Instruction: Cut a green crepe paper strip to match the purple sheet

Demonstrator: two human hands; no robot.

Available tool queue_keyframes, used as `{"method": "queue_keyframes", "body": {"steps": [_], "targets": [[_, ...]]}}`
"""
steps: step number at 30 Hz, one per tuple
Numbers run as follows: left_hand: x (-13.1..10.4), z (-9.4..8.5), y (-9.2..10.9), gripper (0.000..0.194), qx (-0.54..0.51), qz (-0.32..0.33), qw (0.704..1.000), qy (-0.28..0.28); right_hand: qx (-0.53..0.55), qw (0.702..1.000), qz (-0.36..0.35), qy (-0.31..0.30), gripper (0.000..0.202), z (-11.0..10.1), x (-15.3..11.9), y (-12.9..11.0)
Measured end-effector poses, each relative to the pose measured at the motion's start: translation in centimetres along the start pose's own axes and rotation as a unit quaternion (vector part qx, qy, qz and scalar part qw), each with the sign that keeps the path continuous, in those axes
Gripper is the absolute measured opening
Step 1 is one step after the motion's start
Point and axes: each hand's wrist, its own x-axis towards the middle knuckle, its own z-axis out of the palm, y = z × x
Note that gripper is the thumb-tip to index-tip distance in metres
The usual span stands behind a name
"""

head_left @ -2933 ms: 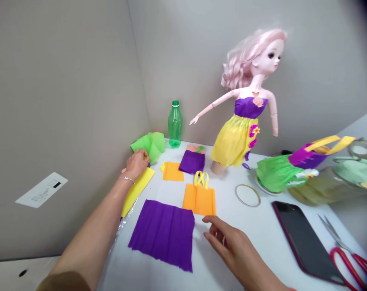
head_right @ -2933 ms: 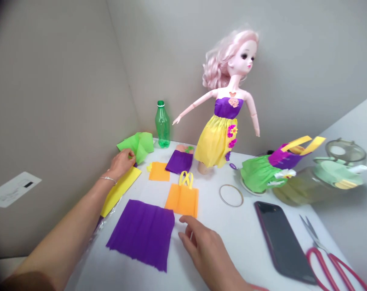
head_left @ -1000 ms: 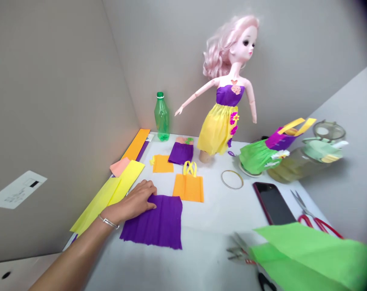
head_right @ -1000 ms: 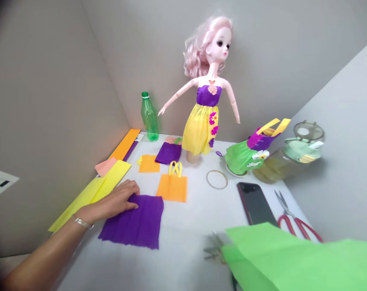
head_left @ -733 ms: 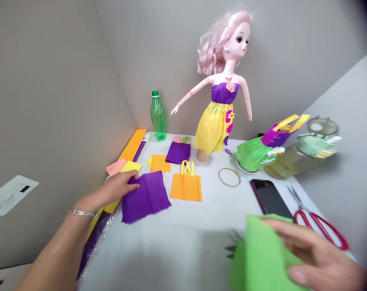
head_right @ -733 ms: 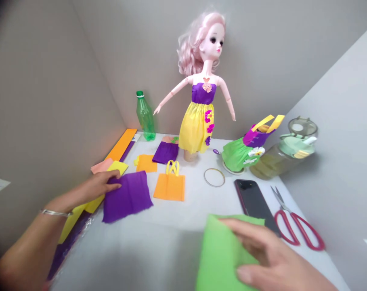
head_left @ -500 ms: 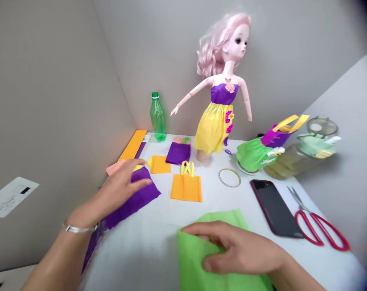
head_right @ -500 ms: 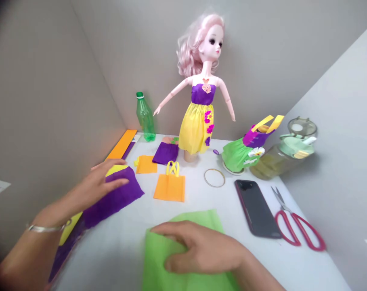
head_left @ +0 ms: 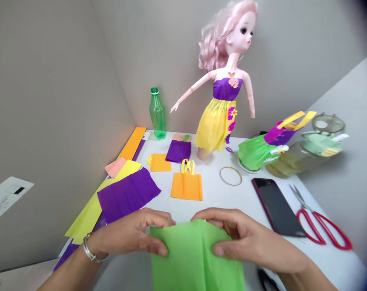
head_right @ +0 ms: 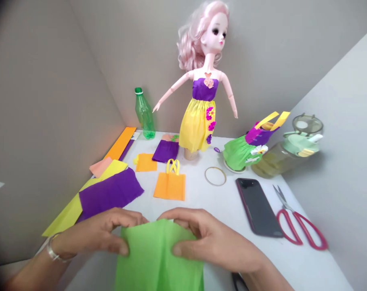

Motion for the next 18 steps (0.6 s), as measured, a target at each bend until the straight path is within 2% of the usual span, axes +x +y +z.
{"method": "queue_keyframes", "body": {"steps": [2,5,7,10,15,18], "targets": [[-0.3,-0.3,-0.7,0.036,-0.019,-0.011,1.000,0.021,-0.024,1.000,0.006,0.012,0.049,-0.7,-0.1,0.7],[-1.1,-1.8,-1.7,0.029,-0.006,-0.004,0.995,0.097,-0.094,0.995,0.025,0.034,0.065,-2.2,-1.1,1.0],[-1.7,-2.9,-2.2,0.025,0.027,-0.021,0.989,0.142,-0.170,0.982,0.028,0.074,0.060,-3.6,-2.6,1.1],[-2.0,-3.6,-2.7,0.024,0.059,-0.051,0.985,0.153,-0.280,0.946,0.039,0.158,0.050,-6.0,-5.8,1.7],[-0.2,-2.7,-3.5,0.022,0.099,-0.078,0.978,0.168,-0.365,0.894,0.076,0.248,0.050,-10.0,-10.7,4.7],[1.6,-1.6,-4.0,0.017,0.110,-0.070,0.976,0.176,-0.448,0.838,0.111,0.290,0.053,-10.1,-10.9,5.8]]}}
